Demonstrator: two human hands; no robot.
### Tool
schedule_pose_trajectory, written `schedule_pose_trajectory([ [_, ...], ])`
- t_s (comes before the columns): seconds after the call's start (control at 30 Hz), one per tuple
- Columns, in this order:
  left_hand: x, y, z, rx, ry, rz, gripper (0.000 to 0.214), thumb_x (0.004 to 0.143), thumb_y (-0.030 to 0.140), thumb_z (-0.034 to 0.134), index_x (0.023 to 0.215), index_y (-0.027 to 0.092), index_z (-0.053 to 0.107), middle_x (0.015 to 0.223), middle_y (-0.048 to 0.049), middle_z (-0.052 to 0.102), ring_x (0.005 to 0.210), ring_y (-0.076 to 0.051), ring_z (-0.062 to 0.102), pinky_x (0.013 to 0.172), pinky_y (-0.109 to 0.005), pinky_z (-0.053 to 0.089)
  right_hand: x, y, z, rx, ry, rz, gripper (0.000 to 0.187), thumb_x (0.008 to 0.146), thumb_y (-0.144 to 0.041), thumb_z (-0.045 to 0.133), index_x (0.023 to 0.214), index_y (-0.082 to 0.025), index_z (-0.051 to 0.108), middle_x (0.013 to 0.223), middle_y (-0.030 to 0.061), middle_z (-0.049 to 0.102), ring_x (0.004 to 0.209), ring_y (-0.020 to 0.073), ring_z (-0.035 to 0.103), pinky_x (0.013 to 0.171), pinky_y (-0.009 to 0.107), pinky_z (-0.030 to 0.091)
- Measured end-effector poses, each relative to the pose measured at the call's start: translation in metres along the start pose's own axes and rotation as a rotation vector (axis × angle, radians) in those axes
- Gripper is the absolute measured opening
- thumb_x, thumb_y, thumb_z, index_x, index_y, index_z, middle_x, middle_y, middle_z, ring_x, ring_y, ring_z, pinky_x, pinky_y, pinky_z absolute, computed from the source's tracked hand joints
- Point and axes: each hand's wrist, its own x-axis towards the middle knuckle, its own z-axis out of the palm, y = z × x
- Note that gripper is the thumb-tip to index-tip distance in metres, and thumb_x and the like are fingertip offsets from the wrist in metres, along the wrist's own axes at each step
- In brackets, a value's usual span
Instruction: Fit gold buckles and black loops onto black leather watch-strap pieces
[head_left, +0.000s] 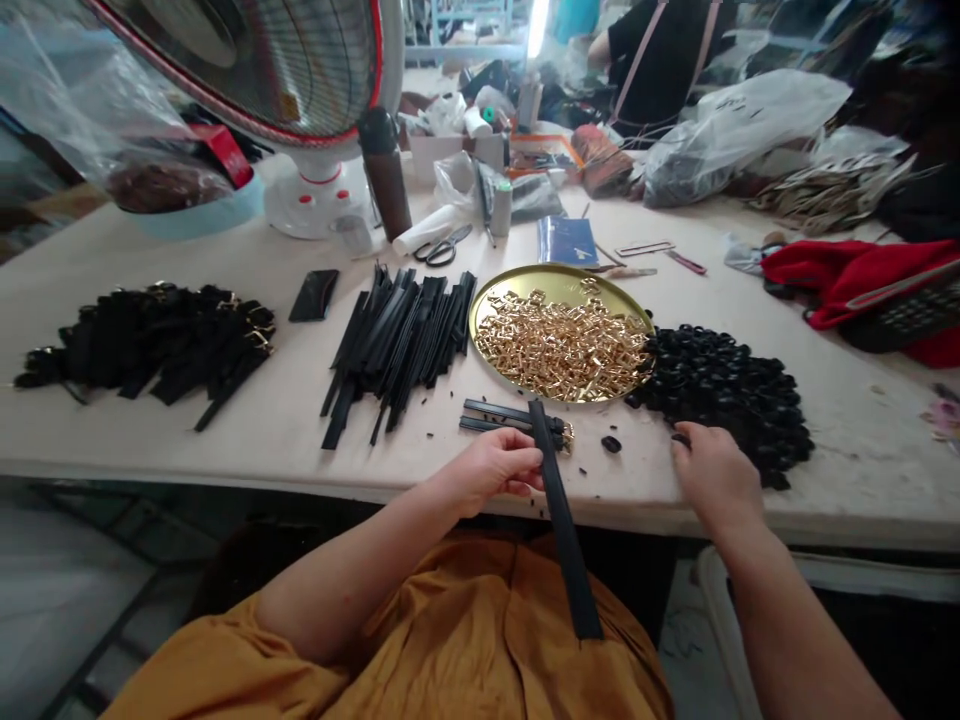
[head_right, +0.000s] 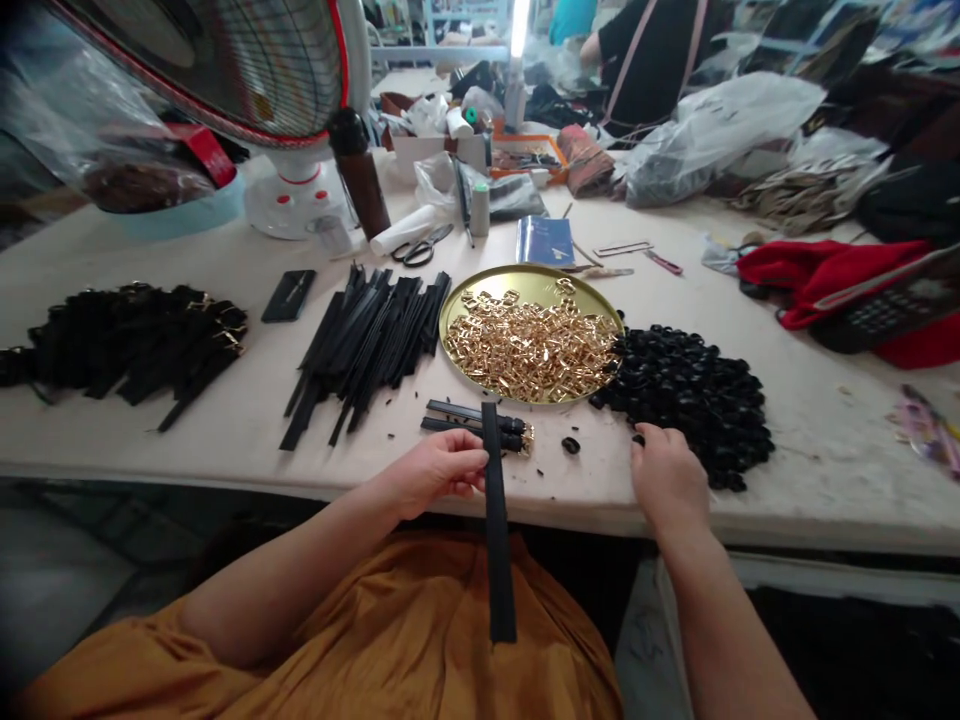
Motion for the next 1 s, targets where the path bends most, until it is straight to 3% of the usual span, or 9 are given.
schedule_pose_trajectory([
  [0.1, 0.006, 0.001, 0.0, 0.004, -0.004, -0.011, 0.011, 0.07, 0.014, 0.057, 0.073, 0.014, 0.047, 0.062, 0.0019, 0.059, 0.052, -0.006, 0.058, 0.047, -0.015, 0.04, -0.004, -0.002, -0.004, 0.1, 0.03, 0.012, 0.031, 0.082, -0.028, 0.041, 0.102, -0.014, 0.06, 0.096, 0.0146, 0.058, 0.082, 0.0261, 0.056, 0.064, 0.035, 0.042],
  [0.2, 0.012, 0.0, 0.001, 0.002, -0.013, -0.021, 0.011, 0.07, 0.015, 0.057, 0.074, 0.014, 0.047, 0.062, 0.0023, 0.058, 0.052, -0.005, 0.057, 0.047, -0.015, 0.04, -0.009, -0.01, -0.013, 0.364, 0.042, 0.056, 0.027, 0.079, -0.035, 0.047, 0.094, -0.016, 0.061, 0.088, 0.0107, 0.059, 0.079, 0.0237, 0.057, 0.068, 0.035, 0.044],
  [0.33, 0.017, 0.0, 0.003, 0.004, -0.017, -0.044, 0.012, 0.068, 0.016, 0.057, 0.074, 0.015, 0.047, 0.063, 0.0021, 0.057, 0.052, -0.005, 0.056, 0.044, -0.014, 0.037, -0.02, -0.029, -0.027, 0.77, -0.103, 0.226, 0.03, 0.069, -0.046, 0.061, 0.081, -0.019, 0.058, 0.072, 0.0043, 0.061, 0.063, 0.019, 0.057, 0.061, 0.033, 0.045],
  [0.43, 0.018, 0.002, 0.004, -0.007, -0.004, -0.06, 0.012, 0.066, 0.016, 0.057, 0.072, 0.015, 0.047, 0.061, 0.0037, 0.054, 0.049, -0.004, 0.051, 0.043, -0.014, 0.033, -0.025, -0.042, -0.035, 1.022, -0.201, 0.259, 0.03, 0.066, -0.047, 0.065, 0.074, -0.019, 0.056, 0.086, 0.0062, 0.065, 0.072, 0.0195, 0.059, 0.068, 0.033, 0.045],
  [0.53, 0.018, 0.003, 0.005, -0.024, -0.009, -0.083, 0.014, 0.065, 0.018, 0.058, 0.073, 0.015, 0.046, 0.062, 0.0024, 0.055, 0.048, -0.003, 0.047, 0.044, -0.014, 0.031, -0.029, -0.05, -0.04, 1.17, -0.242, 0.278, 0.027, 0.068, -0.045, 0.065, 0.069, -0.019, 0.057, 0.093, 0.0066, 0.065, 0.081, 0.0199, 0.059, 0.076, 0.034, 0.044],
  [0.63, 0.017, 0.003, 0.006, -0.01, -0.059, -0.079, 0.014, 0.068, 0.021, 0.053, 0.076, 0.015, 0.044, 0.067, -0.0015, 0.06, 0.047, -0.004, 0.043, 0.043, -0.015, 0.029, -0.032, -0.059, -0.042, 1.288, -0.275, 0.324, 0.024, 0.068, -0.042, 0.067, 0.067, -0.019, 0.059, 0.077, 0.0035, 0.064, 0.073, 0.0163, 0.058, 0.07, 0.029, 0.046],
  [0.83, 0.012, -0.004, 0.01, 0.252, -0.111, 0.102, 0.016, 0.067, 0.015, 0.049, 0.079, 0.018, 0.04, 0.054, 0.0075, 0.046, 0.044, -0.005, 0.039, 0.045, -0.016, 0.03, -0.04, -0.089, -0.045, 1.911, -0.457, 0.579, 0.031, 0.065, -0.035, 0.072, 0.092, -0.024, 0.062, 0.068, -0.0027, 0.06, 0.057, 0.0072, 0.054, 0.053, 0.017, 0.046],
  [1.0, 0.005, -0.008, 0.009, 0.606, -0.01, 0.367, 0.024, 0.08, 0.028, 0.045, 0.101, 0.016, 0.045, 0.084, -0.0015, 0.056, 0.067, -0.011, 0.052, 0.06, -0.022, 0.04, -0.047, -0.097, -0.047, 2.14, -0.591, 0.695, 0.025, 0.065, -0.031, 0.073, 0.087, -0.022, 0.066, 0.074, -0.0029, 0.061, 0.059, 0.0037, 0.055, 0.057, 0.012, 0.049],
])
